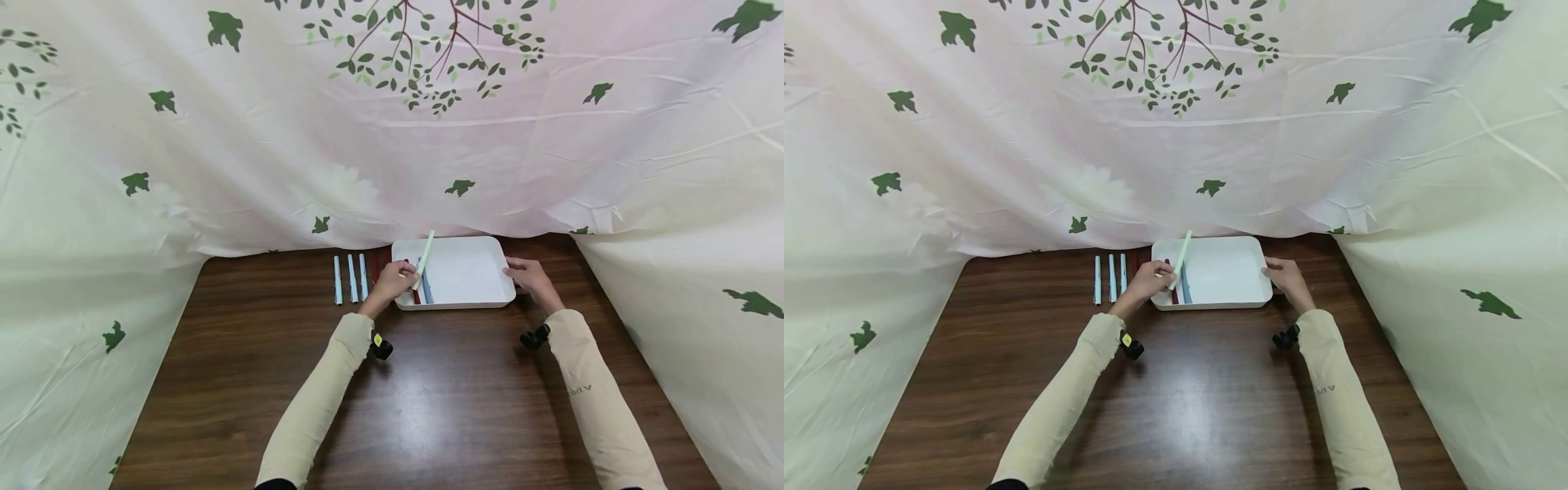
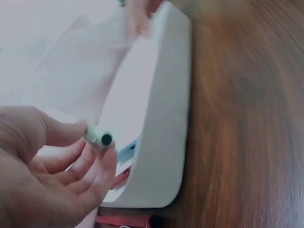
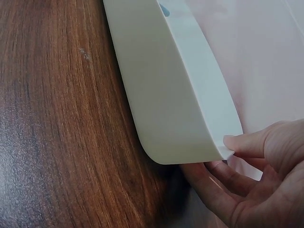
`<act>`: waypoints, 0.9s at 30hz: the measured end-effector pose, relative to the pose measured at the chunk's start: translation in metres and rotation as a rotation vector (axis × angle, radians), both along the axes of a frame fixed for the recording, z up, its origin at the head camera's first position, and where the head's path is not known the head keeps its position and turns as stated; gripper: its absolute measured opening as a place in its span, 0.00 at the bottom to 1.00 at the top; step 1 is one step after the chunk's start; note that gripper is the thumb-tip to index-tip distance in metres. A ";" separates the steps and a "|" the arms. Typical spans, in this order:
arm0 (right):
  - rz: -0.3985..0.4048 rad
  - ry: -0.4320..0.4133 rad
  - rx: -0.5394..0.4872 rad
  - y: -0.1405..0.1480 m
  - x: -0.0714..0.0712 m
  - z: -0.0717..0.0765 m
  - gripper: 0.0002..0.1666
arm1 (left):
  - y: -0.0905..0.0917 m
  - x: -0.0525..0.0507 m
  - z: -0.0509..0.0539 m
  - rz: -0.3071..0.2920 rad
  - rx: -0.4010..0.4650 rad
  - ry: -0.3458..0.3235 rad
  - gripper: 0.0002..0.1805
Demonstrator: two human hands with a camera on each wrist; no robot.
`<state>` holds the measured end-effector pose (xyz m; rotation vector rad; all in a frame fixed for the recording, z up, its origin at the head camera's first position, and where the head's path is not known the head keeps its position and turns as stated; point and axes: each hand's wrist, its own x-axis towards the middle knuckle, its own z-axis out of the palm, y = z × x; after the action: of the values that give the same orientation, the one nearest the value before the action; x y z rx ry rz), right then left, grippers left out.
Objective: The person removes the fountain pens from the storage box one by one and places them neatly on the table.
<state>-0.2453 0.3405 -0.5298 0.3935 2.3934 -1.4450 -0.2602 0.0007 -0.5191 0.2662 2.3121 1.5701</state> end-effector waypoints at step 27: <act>-0.001 0.007 0.008 -0.002 0.001 0.000 0.33 | -0.029 -0.006 -0.006 -0.131 0.655 -0.491 0.27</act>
<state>-0.2441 0.3386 -0.5299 0.3916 2.4062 -1.4394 -0.2660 -0.0279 -0.5251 0.1518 1.3521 2.0057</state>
